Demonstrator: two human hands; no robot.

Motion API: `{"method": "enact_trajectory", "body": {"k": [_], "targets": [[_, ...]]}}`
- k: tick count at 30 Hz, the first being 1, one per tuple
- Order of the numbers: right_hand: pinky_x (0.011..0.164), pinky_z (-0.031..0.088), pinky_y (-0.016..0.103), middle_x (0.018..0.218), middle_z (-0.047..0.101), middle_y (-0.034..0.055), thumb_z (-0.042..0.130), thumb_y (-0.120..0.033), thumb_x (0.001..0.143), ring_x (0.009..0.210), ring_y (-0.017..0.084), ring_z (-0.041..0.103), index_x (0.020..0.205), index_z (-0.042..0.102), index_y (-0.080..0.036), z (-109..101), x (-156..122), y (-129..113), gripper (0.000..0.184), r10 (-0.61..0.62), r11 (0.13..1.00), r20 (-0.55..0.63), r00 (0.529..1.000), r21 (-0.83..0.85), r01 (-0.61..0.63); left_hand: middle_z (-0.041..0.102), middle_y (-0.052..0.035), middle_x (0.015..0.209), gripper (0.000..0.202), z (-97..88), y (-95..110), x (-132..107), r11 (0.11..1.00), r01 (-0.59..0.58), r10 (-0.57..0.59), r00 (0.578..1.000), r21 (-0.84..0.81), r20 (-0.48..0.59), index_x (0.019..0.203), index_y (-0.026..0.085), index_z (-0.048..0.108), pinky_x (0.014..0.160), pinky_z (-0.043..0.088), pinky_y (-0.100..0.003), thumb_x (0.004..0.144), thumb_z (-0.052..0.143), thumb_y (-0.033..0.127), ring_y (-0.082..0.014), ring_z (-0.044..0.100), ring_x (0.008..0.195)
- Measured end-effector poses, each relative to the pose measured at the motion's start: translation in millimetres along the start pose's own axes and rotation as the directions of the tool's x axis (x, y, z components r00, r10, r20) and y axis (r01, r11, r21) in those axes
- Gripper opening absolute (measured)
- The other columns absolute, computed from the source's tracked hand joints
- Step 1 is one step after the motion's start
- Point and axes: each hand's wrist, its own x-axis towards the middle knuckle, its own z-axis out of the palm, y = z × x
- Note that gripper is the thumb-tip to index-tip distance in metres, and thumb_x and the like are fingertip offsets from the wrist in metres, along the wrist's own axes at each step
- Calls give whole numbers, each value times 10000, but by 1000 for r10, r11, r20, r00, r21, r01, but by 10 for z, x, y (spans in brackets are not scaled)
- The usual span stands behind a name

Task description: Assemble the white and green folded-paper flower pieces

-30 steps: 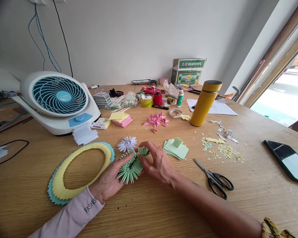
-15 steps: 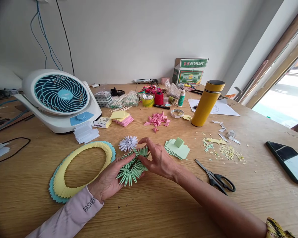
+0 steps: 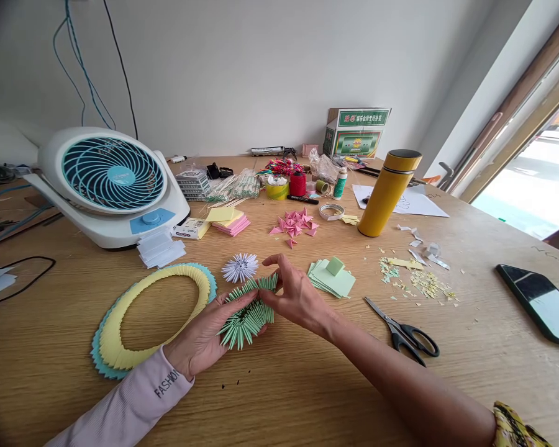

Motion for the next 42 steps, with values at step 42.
{"method": "enact_trajectory", "body": {"k": [42], "targets": [[718, 427, 326, 755, 644, 17, 531, -180, 897, 710, 195, 601, 1335, 432, -149, -175, -62, -108, 449, -209, 855, 192, 959, -440, 275, 726, -76, 864, 252, 117, 6, -68, 998, 12, -7, 998, 68, -68, 976, 156, 729, 561, 569, -290, 757, 802, 258, -174, 660, 668]]}}
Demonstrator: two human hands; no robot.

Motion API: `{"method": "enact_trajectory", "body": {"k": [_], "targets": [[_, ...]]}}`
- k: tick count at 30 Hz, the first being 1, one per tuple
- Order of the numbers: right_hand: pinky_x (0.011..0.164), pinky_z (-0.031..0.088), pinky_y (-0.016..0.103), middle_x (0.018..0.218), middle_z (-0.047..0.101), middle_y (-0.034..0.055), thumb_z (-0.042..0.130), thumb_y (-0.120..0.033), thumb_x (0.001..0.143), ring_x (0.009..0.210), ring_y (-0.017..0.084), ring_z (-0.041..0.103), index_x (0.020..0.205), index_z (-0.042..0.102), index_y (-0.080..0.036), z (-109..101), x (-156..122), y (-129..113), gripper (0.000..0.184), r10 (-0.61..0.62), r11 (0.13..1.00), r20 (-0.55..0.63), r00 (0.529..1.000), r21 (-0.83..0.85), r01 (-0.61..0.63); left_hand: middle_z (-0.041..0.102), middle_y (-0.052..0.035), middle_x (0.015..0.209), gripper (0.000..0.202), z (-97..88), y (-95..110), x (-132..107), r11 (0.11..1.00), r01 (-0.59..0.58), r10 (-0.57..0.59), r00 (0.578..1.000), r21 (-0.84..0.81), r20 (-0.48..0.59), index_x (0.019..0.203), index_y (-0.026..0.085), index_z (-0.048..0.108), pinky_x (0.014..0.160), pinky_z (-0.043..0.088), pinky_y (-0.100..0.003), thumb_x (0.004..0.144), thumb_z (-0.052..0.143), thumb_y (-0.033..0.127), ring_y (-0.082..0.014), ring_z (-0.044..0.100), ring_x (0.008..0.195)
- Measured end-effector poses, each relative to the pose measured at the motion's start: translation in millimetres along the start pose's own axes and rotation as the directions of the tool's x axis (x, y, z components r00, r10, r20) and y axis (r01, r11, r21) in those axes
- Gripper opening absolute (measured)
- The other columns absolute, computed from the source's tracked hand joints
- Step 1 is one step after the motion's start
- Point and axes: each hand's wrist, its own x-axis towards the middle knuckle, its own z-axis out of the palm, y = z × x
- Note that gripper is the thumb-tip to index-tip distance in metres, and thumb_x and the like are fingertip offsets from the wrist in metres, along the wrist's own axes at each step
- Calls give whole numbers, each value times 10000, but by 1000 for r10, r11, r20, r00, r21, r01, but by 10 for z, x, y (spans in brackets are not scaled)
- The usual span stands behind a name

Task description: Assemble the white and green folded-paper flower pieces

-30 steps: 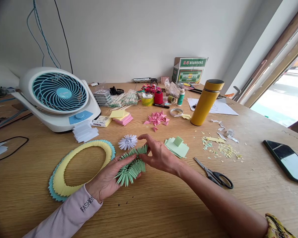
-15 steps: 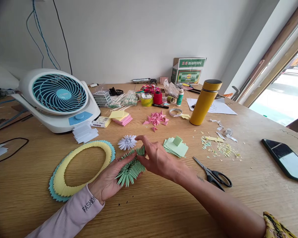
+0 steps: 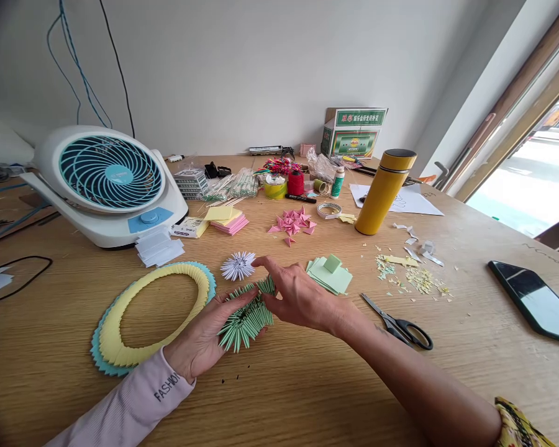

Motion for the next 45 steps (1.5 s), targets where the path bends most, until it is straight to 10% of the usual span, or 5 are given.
{"method": "enact_trajectory", "body": {"k": [25, 33, 45], "targets": [[895, 352, 439, 739, 676, 20, 463, -84, 869, 697, 196, 602, 1327, 407, -130, -139, -24, 8, 463, -120, 981, 56, 991, -150, 127, 685, -64, 878, 181, -37, 39, 23, 999, -25, 28, 996, 26, -89, 967, 143, 631, 538, 589, -304, 829, 726, 210, -179, 669, 660], [933, 351, 495, 1133, 713, 134, 559, -146, 918, 926, 272, 679, 1224, 508, -181, -101, 57, 345, 312, -17, 969, -178, 984, -245, -27, 694, -82, 935, 181, -90, 76, -96, 997, -72, 71, 997, -10, -42, 989, 145, 646, 570, 605, -306, 843, 718, 224, -207, 694, 783], [659, 457, 281, 891, 666, 49, 472, -216, 1009, 750, 158, 606, 959, 624, -191, 71, -142, -101, 163, 114, 972, -255, 960, 230, -55, 694, -62, 937, 235, 41, 37, -100, 976, -183, 170, 978, -114, -119, 1024, 155, 679, 669, 612, -302, 812, 755, 223, -152, 666, 741]]}}
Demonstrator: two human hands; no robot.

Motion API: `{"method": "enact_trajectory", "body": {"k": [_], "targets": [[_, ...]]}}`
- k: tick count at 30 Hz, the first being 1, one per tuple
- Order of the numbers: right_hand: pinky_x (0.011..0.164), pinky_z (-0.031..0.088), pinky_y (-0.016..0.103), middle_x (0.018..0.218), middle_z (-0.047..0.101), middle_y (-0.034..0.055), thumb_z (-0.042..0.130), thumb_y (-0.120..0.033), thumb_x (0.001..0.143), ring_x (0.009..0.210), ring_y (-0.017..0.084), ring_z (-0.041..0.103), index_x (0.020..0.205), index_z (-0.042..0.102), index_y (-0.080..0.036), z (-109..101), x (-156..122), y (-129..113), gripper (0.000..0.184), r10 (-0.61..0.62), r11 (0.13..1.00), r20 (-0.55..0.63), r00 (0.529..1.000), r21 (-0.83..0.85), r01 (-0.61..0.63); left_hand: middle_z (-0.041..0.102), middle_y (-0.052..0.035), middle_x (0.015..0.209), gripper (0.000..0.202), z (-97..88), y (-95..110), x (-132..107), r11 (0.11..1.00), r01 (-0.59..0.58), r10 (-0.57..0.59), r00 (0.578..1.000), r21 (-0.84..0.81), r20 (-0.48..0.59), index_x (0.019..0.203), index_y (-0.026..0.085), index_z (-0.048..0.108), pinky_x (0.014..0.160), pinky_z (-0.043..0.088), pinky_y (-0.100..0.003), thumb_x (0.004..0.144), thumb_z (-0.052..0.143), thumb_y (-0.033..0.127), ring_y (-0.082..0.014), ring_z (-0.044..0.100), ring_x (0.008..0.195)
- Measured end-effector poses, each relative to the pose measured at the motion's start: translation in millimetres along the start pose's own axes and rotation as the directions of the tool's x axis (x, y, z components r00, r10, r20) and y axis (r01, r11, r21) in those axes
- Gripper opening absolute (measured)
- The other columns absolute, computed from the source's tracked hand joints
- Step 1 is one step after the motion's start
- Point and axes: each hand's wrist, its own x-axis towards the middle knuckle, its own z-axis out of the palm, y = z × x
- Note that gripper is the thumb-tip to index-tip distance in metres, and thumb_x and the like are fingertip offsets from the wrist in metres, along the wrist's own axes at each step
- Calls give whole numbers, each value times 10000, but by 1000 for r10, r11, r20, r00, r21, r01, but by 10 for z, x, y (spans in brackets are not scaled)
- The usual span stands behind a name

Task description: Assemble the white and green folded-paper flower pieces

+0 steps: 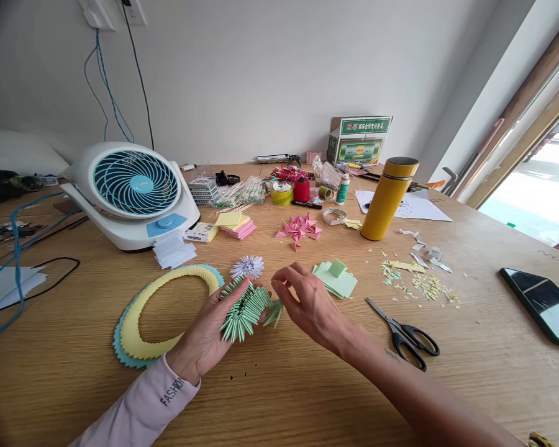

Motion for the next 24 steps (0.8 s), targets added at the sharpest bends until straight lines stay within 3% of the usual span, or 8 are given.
{"method": "enact_trajectory", "body": {"k": [3, 7, 12, 15, 17, 19, 22, 24], "targets": [[612, 454, 264, 833, 653, 29, 475, -237, 1009, 691, 146, 601, 1008, 597, -191, 60, -75, 17, 129, 44, 997, -8, 999, 65, -44, 698, -58, 913, 212, 4, 16, 1, 1000, -21, 21, 1000, 0, -21, 1020, 153, 689, 645, 609, -293, 826, 740, 222, -155, 669, 722], [704, 482, 329, 984, 660, 92, 559, -237, 949, 811, 201, 628, 1081, 571, -176, 64, -171, 120, 146, -3, 992, -46, 999, -123, -2, 711, -79, 985, 243, -45, 97, -4, 996, -86, 86, 993, 3, -87, 1064, 152, 694, 635, 612, -297, 838, 727, 234, -173, 684, 763], [826, 479, 404, 1249, 614, 131, 722, -232, 838, 1020, 272, 645, 1304, 538, -238, 45, -270, 172, 501, 18, 947, 194, 981, -318, 45, 720, -97, 1035, 230, -123, 129, -13, 997, -81, 78, 991, -18, -108, 1067, 158, 698, 670, 619, -328, 850, 713, 232, -222, 705, 875], [849, 458, 396, 1120, 684, 90, 661, -135, 879, 950, 234, 673, 1159, 650, -242, 78, -204, 234, 300, 6, 928, 292, 957, -358, 104, 726, -106, 987, 196, -138, 91, -6, 998, -62, 61, 993, -12, -106, 1027, 137, 703, 646, 613, -320, 854, 707, 229, -208, 702, 808], [815, 460, 375, 1020, 718, 75, 613, -104, 907, 878, 220, 687, 1066, 687, -217, 98, -100, 346, 209, -5, 919, 251, 968, -380, 103, 728, -109, 965, 185, -138, 68, 0, 998, -63, 62, 994, -11, -93, 1001, 128, 706, 632, 610, -318, 850, 711, 235, -204, 698, 778], [787, 467, 372, 1031, 721, 94, 548, -96, 943, 872, 228, 690, 1072, 690, -195, 96, 16, 481, 216, -6, 898, 125, 992, -436, 61, 727, -105, 947, 182, -137, 52, 4, 998, -61, 60, 995, -13, -83, 976, 127, 709, 625, 607, -313, 836, 727, 241, -199, 695, 757], [782, 483, 399, 1171, 676, 156, 509, -109, 957, 918, 259, 688, 1106, 679, -171, 61, 131, 568, 235, -16, 872, 8, 1000, -489, 18, 723, -85, 919, 192, -141, 28, 3, 998, -52, 49, 996, -30, -74, 951, 137, 716, 623, 601, -303, 802, 764, 248, -183, 684, 727], [769, 494, 410, 1257, 626, 181, 524, -162, 954, 927, 270, 684, 1097, 669, -173, 45, 138, 479, 204, -16, 900, -43, 999, -435, -4, 722, -70, 920, 211, -145, 4, 4, 996, -54, 50, 997, -65, -65, 945, 152, 718, 647, 603, -314, 776, 791, 254, -183, 684, 741]]}}
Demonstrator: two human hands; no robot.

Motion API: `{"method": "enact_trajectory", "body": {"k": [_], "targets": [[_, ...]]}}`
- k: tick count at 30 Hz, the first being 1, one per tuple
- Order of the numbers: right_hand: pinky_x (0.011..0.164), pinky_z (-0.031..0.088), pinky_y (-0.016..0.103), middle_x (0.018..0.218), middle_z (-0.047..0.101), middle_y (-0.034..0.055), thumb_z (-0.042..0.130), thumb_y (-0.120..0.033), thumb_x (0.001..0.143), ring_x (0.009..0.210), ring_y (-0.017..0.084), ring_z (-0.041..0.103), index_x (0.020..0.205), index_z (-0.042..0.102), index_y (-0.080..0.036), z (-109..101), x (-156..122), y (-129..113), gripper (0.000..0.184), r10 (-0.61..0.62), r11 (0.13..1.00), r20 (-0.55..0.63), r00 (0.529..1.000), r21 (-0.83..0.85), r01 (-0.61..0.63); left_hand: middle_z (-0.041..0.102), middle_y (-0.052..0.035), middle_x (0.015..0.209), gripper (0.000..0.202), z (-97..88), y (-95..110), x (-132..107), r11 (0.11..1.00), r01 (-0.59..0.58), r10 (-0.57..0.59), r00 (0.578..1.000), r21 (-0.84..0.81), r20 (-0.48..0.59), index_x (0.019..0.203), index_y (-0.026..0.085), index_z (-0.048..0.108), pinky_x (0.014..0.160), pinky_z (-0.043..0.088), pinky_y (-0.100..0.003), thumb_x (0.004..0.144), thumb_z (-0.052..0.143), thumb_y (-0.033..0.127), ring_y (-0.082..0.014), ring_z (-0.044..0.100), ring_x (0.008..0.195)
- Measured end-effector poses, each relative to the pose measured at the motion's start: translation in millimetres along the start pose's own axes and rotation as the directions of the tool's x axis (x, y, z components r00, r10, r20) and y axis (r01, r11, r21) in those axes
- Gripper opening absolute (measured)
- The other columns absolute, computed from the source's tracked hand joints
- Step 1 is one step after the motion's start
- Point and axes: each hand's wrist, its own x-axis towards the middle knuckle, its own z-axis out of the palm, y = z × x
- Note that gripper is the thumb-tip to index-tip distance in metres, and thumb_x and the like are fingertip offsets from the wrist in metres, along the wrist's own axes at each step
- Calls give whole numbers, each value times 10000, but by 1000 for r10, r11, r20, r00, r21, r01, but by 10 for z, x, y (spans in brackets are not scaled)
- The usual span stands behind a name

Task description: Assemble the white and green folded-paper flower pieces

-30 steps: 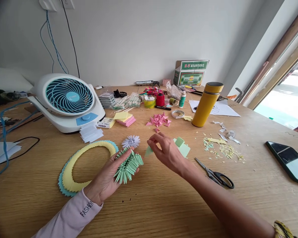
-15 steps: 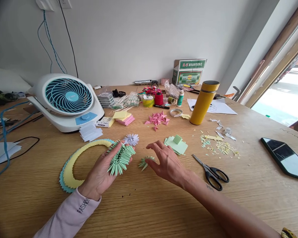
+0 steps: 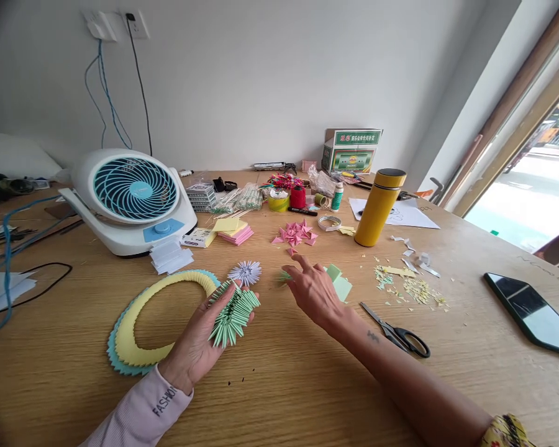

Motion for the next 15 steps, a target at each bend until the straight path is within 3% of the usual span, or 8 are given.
{"method": "enact_trajectory", "body": {"k": [2, 4, 6, 8, 11, 15], "targets": [[700, 510, 366, 1099, 671, 138, 473, -250, 991, 819, 226, 684, 1045, 641, -180, -73, -38, -169, 189, 59, 973, -5, 998, 223, -56, 722, -58, 930, 239, -3, -29, 3, 999, -16, 17, 1000, -41, 15, 957, 162, 720, 690, 601, -317, 760, 808, 264, -176, 683, 760], [599, 515, 309, 879, 674, 58, 394, -384, 1033, 617, 154, 653, 992, 575, -193, -123, -101, -374, 267, 162, 820, 157, 974, 527, -222, 726, -54, 960, 270, 3, -55, 5, 996, -52, 55, 998, -75, 35, 1000, 168, 719, 738, 589, -293, 767, 805, 274, -160, 681, 788], [584, 537, 289, 894, 646, 26, 431, -473, 1014, 601, 135, 669, 1068, 494, -211, -116, -164, -549, 275, 166, 607, 298, 940, 720, -335, 730, -51, 1001, 282, 19, -75, 2, 990, -96, 101, 994, -100, 45, 1036, 176, 713, 773, 570, -258, 786, 791, 280, -148, 680, 834], [510, 527, 256, 1012, 606, 35, 545, -498, 957, 598, 121, 669, 1144, 430, -231, -52, -205, -664, 346, 147, 487, 311, 939, 803, -343, 732, -44, 1002, 268, 44, -88, -6, 987, -115, 121, 992, -108, 47, 1031, 181, 706, 781, 557, -247, 795, 782, 284, -144, 678, 844], [456, 527, 228, 1127, 542, 53, 595, -463, 933, 617, 101, 647, 1206, 429, -252, 89, -222, -733, 383, 155, 441, 285, 946, 837, -324, 732, -34, 963, 264, 83, -102, -16, 989, -102, 107, 993, -112, 41, 1008, 179, 696, 763, 549, -257, 788, 787, 294, -140, 671, 796], [457, 557, 219, 1062, 546, 33, 563, -423, 959, 607, 85, 595, 1225, 506, -265, 223, -232, -747, 314, 164, 413, 274, 948, 853, -318, 728, -27, 960, 300, 100, -130, 2, 985, -104, 100, 994, -141, -35, 1003, 174, 694, 706, 527, -230, 748, 820, 267, -132, 662, 792]]}}
